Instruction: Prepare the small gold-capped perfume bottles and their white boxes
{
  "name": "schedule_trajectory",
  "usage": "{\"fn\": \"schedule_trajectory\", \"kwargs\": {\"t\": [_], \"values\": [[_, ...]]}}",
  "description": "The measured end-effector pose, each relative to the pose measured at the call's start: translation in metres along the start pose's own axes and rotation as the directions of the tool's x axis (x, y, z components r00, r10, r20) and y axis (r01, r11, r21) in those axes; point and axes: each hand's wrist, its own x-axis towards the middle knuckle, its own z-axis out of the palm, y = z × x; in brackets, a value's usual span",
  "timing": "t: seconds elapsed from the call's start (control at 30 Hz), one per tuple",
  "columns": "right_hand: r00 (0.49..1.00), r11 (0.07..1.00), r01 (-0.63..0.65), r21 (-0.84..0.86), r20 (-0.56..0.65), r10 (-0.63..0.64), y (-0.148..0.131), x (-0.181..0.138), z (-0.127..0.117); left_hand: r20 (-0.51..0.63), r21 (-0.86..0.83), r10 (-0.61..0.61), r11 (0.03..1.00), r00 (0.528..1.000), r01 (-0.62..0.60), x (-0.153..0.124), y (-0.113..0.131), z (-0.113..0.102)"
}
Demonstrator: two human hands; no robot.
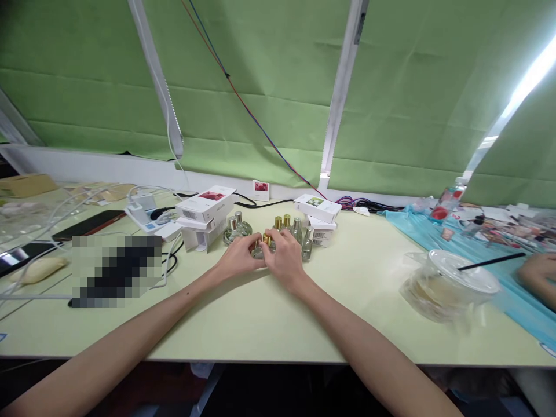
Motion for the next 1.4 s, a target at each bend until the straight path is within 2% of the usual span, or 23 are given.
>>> {"fn": "schedule_trajectory", "kwargs": {"t": [0.33,0.6,0.8,1.0,1.4], "values": [[1.0,0.999,-0.006,0.035,-0.029,0.007,-0.002,-0.003,0.004,-0.036,0.002,-0.008,1.0,0.999,0.008,-0.002,0.005,0.005],[0.997,0.993,0.072,0.09,-0.015,-0.071,-0.001,-0.007,0.007,-0.047,0.046,-0.046,0.998,0.998,0.048,-0.002,0.001,0.006],[0.987,0.983,0.137,0.123,-0.105,-0.125,-0.002,-0.008,0.008,-0.111,0.082,-0.127,0.987,0.986,0.136,-0.001,0.001,0.003],[0.982,0.982,0.095,0.165,-0.175,-0.066,0.0,-0.007,0.008,-0.167,0.061,-0.156,0.984,0.974,0.168,0.0,0.001,0.003],[0.996,0.977,-0.083,0.196,0.056,0.073,0.003,-0.009,0.009,-0.202,-0.077,-0.123,0.991,0.972,0.11,0.001,-0.004,0.005]]}}
